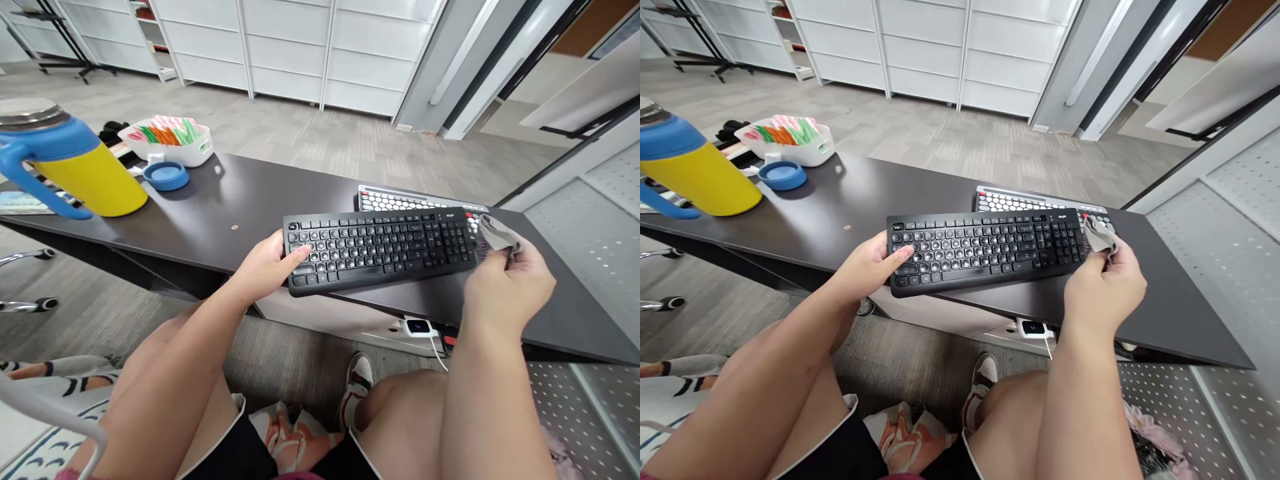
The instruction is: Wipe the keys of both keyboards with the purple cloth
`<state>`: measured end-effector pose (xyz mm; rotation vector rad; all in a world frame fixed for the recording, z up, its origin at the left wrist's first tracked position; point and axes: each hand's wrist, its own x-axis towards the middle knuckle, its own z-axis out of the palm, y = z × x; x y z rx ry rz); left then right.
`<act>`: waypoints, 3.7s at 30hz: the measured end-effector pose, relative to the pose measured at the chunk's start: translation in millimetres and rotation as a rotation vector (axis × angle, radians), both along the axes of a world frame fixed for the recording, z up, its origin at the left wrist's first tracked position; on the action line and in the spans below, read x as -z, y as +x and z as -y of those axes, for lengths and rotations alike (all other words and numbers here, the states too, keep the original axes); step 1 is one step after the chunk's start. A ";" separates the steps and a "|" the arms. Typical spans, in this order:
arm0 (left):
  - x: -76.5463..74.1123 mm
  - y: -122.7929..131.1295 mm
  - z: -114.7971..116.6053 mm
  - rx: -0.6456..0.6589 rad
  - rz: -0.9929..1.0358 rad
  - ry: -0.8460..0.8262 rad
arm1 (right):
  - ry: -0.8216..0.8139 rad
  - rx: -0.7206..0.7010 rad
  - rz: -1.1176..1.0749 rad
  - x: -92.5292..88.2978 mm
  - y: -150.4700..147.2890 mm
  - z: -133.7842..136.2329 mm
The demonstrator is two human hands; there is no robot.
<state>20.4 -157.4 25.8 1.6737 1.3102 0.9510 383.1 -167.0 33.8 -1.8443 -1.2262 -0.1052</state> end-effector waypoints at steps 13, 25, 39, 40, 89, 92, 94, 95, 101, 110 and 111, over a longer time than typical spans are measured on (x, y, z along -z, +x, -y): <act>2.7 6.0 0.1 -0.134 0.138 -0.012 | -0.454 0.054 0.273 15.9 -38.6 -18.0; 2.4 3.4 -1.4 -0.176 0.103 0.001 | -0.403 -0.004 0.281 18.1 -42.6 -15.9; 2.4 2.6 -0.6 -0.169 0.066 0.004 | -0.386 -0.014 0.272 16.6 -46.5 -13.6; 2.2 2.5 -0.5 -0.170 0.055 0.006 | -0.391 -0.014 0.277 16.6 -47.1 -13.3; -17.2 -40.2 -17.3 -0.623 0.928 0.179 | 0.277 -0.925 0.310 14.1 -92.3 17.7; -18.7 -42.1 -21.7 -0.710 0.978 0.239 | 0.224 -0.879 0.272 18.0 -88.9 11.9; -18.0 -43.2 -23.3 -0.764 0.991 0.283 | 0.180 -0.864 0.242 20.6 -88.3 9.3; -17.5 -43.7 -23.5 -0.788 0.994 0.302 | 0.160 -0.861 0.231 21.9 -88.4 8.3; -20.5 -39.9 -20.1 -0.814 0.964 0.406 | 0.064 -0.864 0.235 27.9 -89.3 4.0; -23.5 -44.3 -23.1 -1.014 0.817 0.341 | -0.022 -0.885 0.218 28.4 -91.7 -0.7; -21.7 -46.4 -24.2 -1.016 0.771 0.341 | -0.031 -0.887 0.223 28.6 -92.1 -0.6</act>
